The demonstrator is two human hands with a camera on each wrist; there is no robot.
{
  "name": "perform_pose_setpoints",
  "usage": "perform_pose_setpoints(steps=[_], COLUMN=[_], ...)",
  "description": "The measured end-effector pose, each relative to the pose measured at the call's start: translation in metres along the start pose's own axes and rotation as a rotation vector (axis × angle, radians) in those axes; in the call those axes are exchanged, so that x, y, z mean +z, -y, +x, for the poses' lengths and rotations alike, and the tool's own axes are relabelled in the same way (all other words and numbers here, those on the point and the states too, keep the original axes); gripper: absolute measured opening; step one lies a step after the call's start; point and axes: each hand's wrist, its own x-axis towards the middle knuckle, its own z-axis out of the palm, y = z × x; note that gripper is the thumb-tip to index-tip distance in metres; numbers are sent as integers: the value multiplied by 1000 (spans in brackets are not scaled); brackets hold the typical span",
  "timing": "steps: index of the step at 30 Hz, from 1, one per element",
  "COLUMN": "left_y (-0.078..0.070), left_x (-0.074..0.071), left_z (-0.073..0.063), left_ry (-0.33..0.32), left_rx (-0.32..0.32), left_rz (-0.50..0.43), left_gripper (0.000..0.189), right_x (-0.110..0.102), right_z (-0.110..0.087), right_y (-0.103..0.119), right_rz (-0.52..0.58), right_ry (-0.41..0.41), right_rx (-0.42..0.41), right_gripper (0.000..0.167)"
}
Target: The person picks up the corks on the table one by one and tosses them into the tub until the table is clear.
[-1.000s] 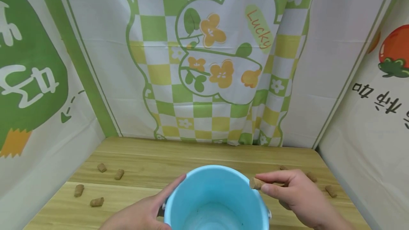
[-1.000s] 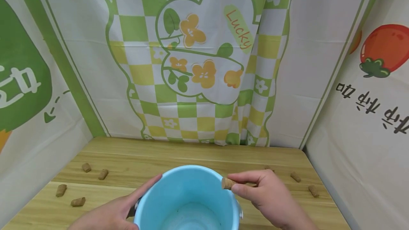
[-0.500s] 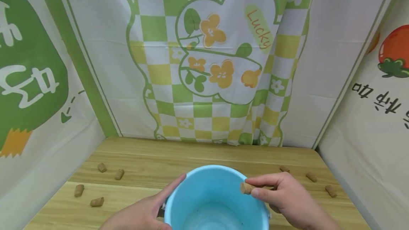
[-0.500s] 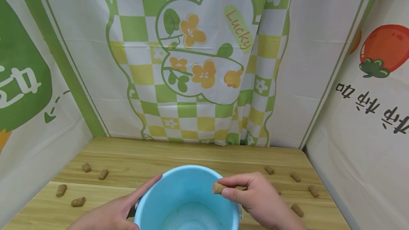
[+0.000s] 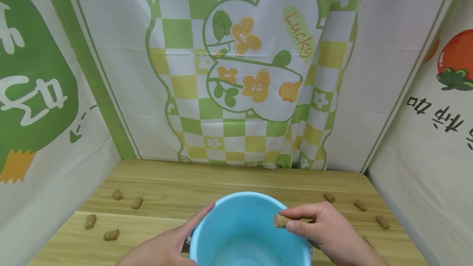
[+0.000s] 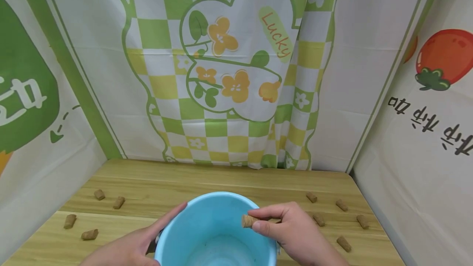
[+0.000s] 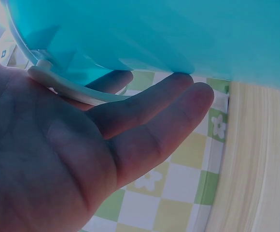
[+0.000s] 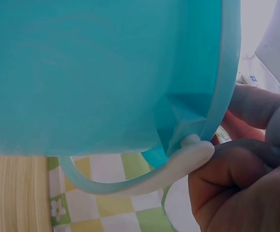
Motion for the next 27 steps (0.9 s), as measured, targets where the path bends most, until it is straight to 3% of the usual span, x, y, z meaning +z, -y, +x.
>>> perform_pose_setpoints(steps=[27], left_y=[-1], left_x=[1], left_z=[0], left_ry=[-4], left_rx=[-14], left_rz=[-31], left_gripper=[105], right_x=[4], right_z=[-1], right_y=[2], right_rz=[-227], right_ry=[-47], right_rx=[-7], right_gripper=[32])
